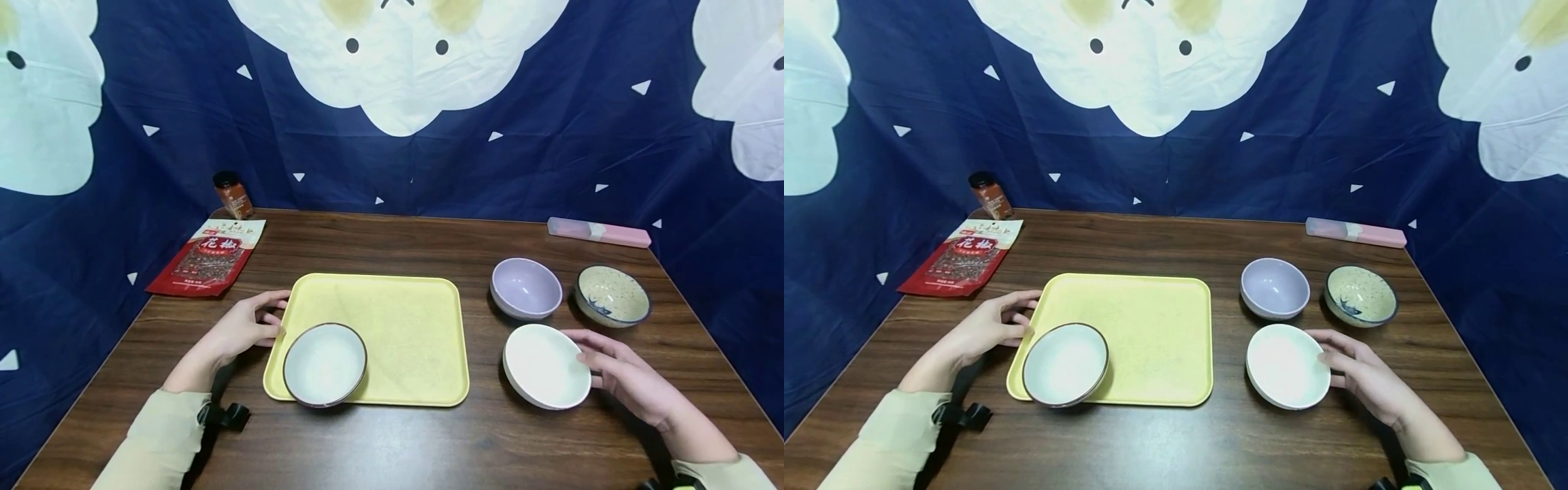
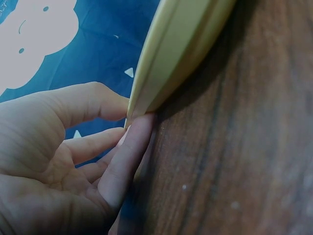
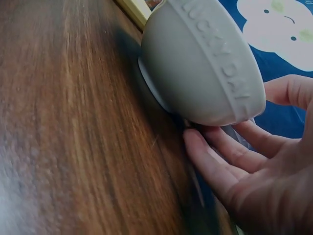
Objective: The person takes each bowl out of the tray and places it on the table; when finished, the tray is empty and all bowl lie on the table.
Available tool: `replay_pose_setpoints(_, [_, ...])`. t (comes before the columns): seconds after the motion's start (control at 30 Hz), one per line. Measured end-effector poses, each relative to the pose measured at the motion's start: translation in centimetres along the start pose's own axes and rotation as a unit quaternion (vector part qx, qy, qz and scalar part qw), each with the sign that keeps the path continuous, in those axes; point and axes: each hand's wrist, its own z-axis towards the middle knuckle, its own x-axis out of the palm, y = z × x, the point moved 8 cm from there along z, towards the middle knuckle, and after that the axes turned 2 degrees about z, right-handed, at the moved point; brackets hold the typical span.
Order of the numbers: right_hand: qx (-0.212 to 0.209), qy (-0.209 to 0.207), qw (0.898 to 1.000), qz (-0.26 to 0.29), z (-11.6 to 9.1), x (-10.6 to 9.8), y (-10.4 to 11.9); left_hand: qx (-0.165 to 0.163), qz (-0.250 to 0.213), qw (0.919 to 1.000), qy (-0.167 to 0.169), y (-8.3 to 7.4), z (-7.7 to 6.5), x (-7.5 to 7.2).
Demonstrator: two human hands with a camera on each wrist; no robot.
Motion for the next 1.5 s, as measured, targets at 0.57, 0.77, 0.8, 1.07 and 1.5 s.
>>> replay_pose_setpoints(0.57, [-0.131,-0.089,0.987,-0.025,1.7,0.5,7.7,0.009,-0.017,0.9998,0.005,-0.2,0.3,0.1])
replay_pose_setpoints(0.77, [-0.133,-0.045,0.987,-0.074,3.7,3.7,9.9,0.015,-0.021,0.9996,0.008,-0.4,0.3,0.2])
replay_pose_setpoints(0.8, [-0.129,-0.044,0.987,-0.082,4.0,4.3,10.1,0.014,-0.021,0.9997,0.007,-0.4,0.3,0.2])
replay_pose_setpoints(1.07, [-0.094,-0.008,0.991,-0.092,7.4,8.9,10.9,0.014,-0.018,0.9997,0.007,-0.1,0.2,0.3])
replay_pose_setpoints(1.5, [-0.039,0.053,0.991,-0.115,13.5,15.1,9.7,0.007,-0.004,1.0000,0.003,0.2,0.1,0.1])
